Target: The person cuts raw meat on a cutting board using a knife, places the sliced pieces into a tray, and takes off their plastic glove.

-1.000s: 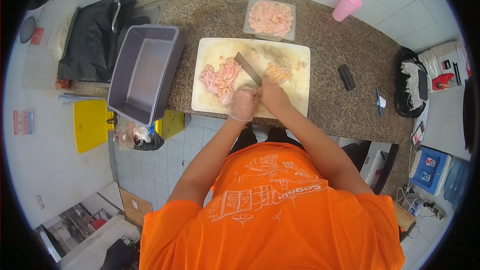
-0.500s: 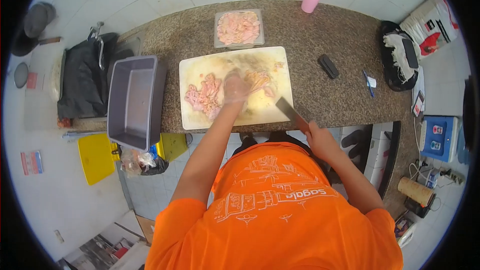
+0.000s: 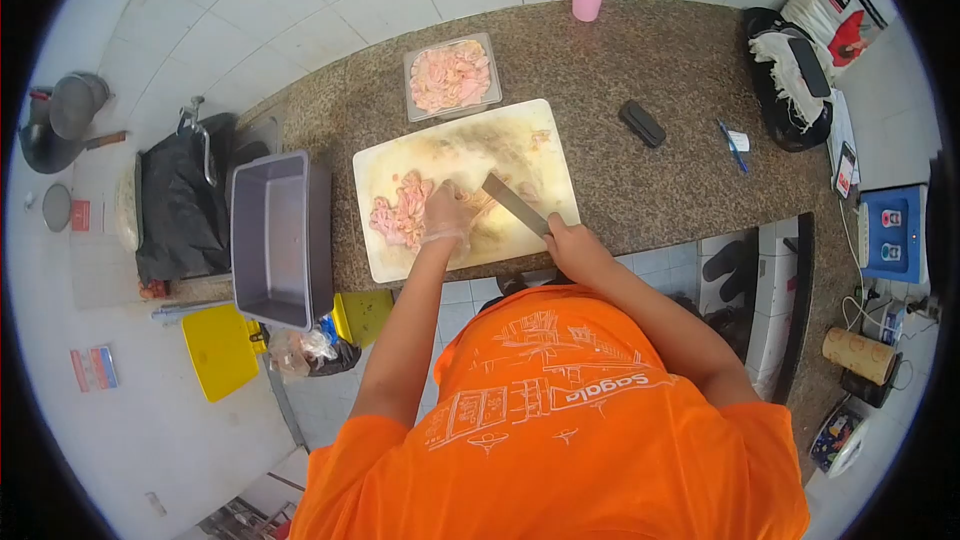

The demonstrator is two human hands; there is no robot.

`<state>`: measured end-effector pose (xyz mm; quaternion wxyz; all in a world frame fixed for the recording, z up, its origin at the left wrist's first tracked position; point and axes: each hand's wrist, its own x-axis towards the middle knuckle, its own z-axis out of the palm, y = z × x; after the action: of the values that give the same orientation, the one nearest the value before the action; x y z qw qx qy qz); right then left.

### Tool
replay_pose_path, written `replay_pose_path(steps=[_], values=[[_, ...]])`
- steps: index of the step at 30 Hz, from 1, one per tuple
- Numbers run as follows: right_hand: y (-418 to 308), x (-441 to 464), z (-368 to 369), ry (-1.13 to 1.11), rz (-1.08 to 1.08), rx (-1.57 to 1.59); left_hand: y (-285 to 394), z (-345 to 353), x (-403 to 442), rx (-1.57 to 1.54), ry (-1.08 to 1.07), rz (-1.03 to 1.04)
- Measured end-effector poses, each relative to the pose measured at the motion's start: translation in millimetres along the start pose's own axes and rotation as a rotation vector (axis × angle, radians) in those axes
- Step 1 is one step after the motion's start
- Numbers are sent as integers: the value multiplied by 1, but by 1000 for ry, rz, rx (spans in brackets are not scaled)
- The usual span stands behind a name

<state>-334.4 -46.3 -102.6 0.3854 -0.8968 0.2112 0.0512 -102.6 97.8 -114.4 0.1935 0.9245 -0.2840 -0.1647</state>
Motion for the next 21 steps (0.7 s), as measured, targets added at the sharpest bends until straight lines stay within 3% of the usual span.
replay_pose_path(steps=[3, 6, 9, 13, 14, 16, 19, 21], values=[[7, 11, 11, -72, 159, -177, -23, 16, -11, -14, 59, 161], [-13, 8, 2, -37, 151, -256, -36, 33, -21, -34, 137, 321], [-27, 14, 3, -190, 145, -316, -41, 46, -22, -21, 159, 432], [-32, 67, 35, 41, 5, -161, -43, 34, -29, -260, 193, 652], [-35, 91, 43, 94, -82, -201, -45, 34, -29, -230, 199, 660], [-64, 125, 37, 25, -11, -210, -46, 34, -28, -160, 203, 689], [-74, 110, 24, -17, 52, -199, -35, 25, -26, -105, 64, 527], [-51, 82, 26, 18, 43, -155, -40, 39, -19, -246, 54, 296]])
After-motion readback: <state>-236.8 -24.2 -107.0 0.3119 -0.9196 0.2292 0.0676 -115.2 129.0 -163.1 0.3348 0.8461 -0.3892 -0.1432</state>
